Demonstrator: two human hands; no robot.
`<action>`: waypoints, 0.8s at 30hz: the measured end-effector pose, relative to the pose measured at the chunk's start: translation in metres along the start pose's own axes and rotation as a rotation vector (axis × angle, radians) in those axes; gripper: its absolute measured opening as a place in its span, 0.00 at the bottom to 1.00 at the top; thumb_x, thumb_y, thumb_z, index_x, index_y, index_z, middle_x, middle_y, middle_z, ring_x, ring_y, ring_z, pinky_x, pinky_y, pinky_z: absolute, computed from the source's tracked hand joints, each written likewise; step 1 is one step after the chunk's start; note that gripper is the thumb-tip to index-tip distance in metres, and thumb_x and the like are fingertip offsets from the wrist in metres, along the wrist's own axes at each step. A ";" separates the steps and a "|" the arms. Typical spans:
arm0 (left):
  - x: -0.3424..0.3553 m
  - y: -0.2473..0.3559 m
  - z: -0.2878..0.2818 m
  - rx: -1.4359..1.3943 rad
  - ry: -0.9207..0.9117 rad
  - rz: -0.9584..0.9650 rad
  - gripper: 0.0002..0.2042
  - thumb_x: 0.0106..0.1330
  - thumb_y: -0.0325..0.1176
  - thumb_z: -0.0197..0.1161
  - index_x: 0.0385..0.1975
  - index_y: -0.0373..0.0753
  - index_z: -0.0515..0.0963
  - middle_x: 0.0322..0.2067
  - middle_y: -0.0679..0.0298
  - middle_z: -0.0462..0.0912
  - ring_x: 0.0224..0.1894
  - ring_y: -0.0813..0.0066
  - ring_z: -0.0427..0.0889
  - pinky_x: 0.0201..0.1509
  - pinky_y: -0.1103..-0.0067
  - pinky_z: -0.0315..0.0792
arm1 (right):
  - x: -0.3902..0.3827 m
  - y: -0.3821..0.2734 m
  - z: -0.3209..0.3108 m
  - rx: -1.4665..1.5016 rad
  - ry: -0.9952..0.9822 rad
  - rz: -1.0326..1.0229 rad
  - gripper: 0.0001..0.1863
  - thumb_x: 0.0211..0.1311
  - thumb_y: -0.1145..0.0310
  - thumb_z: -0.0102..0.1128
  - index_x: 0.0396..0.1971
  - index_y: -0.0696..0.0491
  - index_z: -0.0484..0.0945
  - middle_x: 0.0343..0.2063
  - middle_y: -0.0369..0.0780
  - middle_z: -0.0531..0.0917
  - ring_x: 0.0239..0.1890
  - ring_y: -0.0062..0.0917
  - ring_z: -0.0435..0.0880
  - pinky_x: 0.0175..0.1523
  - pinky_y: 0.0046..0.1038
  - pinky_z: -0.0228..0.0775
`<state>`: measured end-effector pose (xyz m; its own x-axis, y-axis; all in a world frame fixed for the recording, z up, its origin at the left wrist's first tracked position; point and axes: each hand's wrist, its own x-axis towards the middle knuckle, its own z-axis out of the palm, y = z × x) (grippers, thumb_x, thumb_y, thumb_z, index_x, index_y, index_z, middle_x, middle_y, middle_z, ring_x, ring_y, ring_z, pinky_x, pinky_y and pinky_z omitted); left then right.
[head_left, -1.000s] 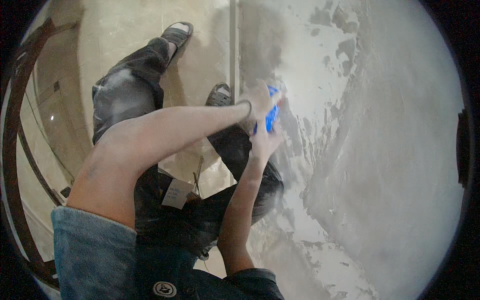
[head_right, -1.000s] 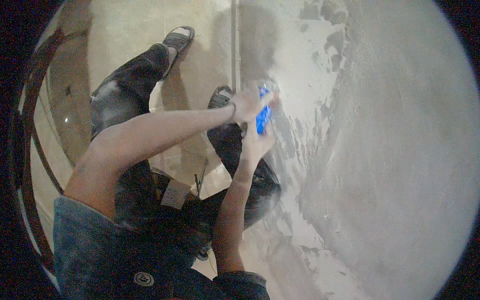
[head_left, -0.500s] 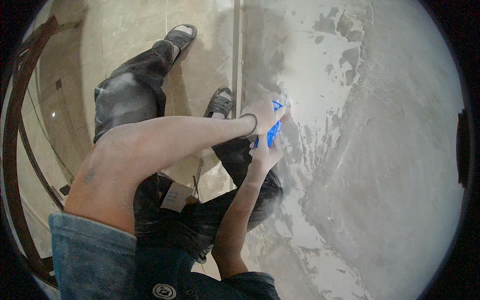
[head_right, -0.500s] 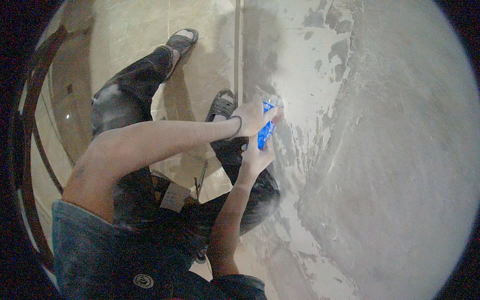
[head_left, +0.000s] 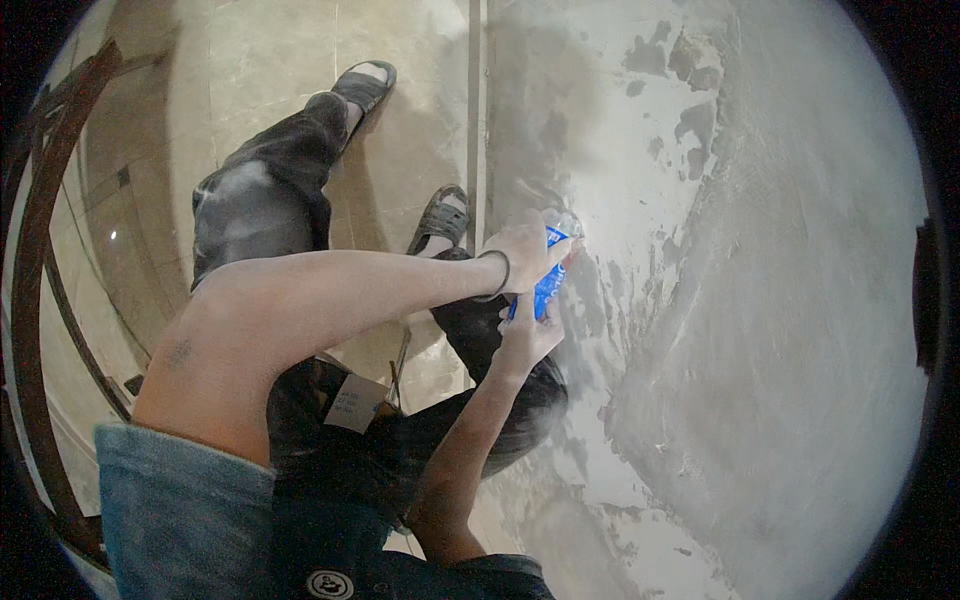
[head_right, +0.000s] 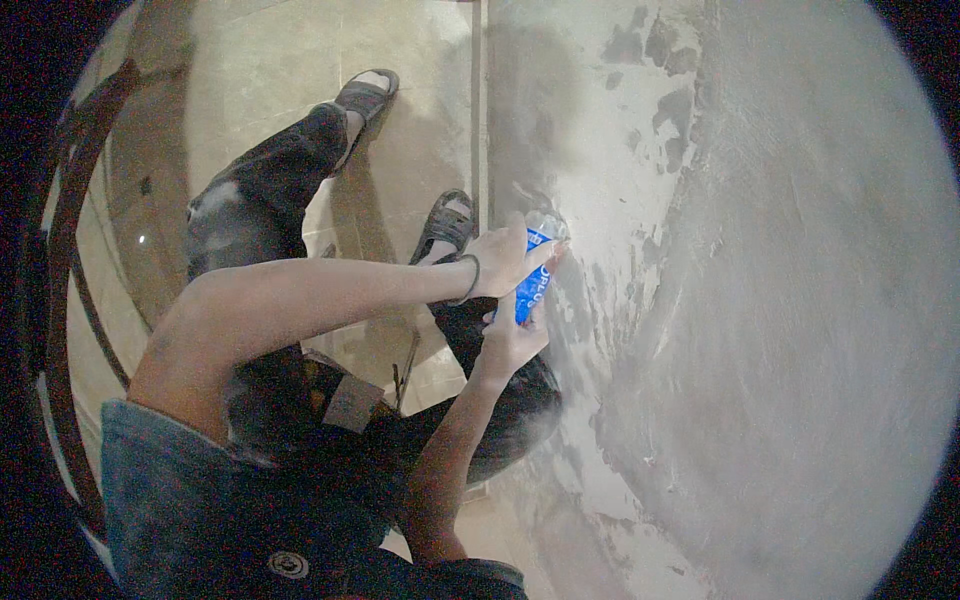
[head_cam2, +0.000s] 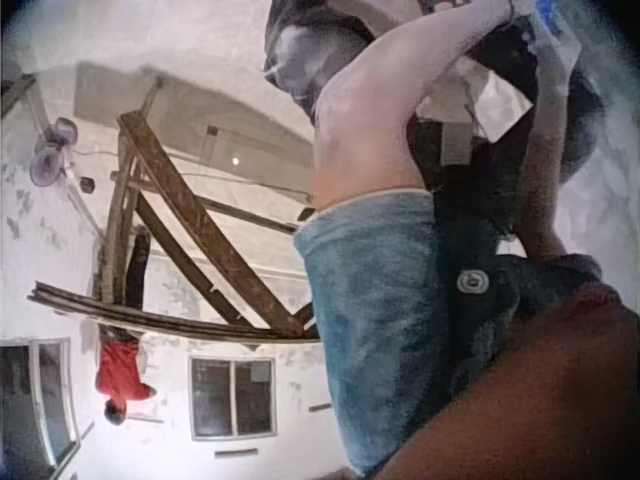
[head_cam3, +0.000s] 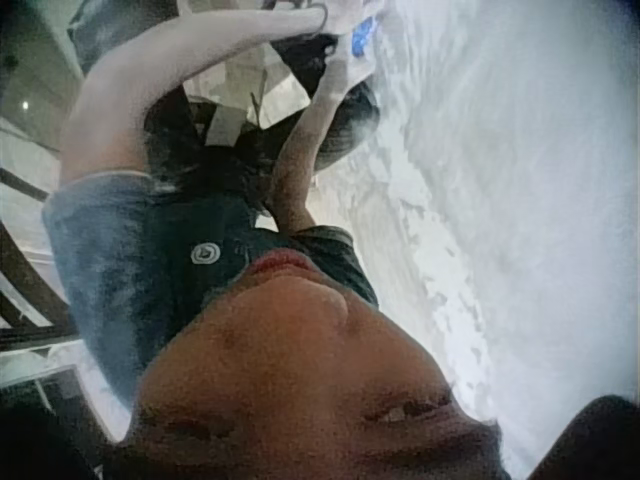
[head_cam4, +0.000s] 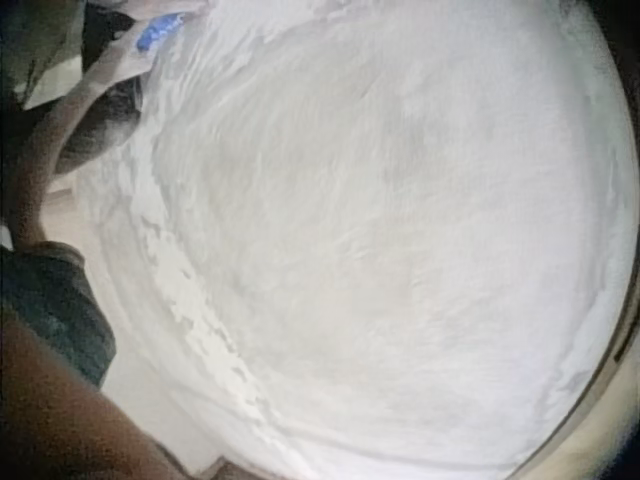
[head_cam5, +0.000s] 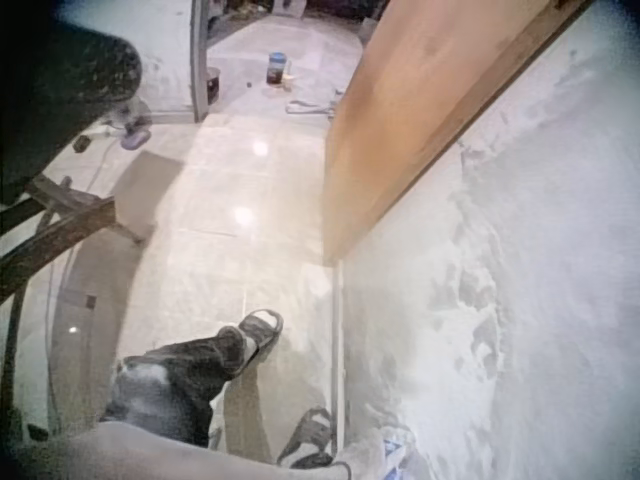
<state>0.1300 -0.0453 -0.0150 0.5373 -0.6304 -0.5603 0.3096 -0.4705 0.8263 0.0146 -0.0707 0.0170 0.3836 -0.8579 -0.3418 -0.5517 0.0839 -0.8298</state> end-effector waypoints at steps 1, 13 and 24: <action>-0.001 0.009 -0.009 -0.045 -0.126 -0.075 0.38 0.67 0.61 0.52 0.51 0.20 0.68 0.43 0.38 0.81 0.49 0.41 0.81 0.53 0.62 0.74 | 0.005 0.005 -0.001 -0.008 0.001 -0.047 0.09 0.60 0.68 0.67 0.31 0.59 0.81 0.17 0.34 0.78 0.13 0.16 0.72 0.16 0.18 0.57; 0.092 -0.043 -0.012 -0.138 0.175 -0.003 0.38 0.66 0.61 0.55 0.51 0.22 0.67 0.44 0.39 0.82 0.48 0.49 0.84 0.54 0.65 0.75 | 0.070 0.007 0.053 -0.194 -0.087 -0.217 0.05 0.59 0.72 0.66 0.30 0.58 0.82 0.19 0.32 0.79 0.17 0.14 0.73 0.20 0.20 0.61; 0.062 -0.020 -0.018 0.175 0.005 -0.049 0.41 0.67 0.63 0.52 0.53 0.20 0.62 0.46 0.36 0.80 0.51 0.44 0.81 0.55 0.64 0.75 | 0.072 0.053 0.034 -0.132 -0.082 -0.237 0.10 0.61 0.68 0.67 0.25 0.58 0.79 0.16 0.33 0.76 0.14 0.15 0.72 0.16 0.20 0.58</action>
<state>0.1711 -0.0639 -0.0650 0.5288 -0.6015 -0.5988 0.1947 -0.6008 0.7754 0.0382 -0.1104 -0.0666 0.5687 -0.8017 -0.1843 -0.5296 -0.1854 -0.8278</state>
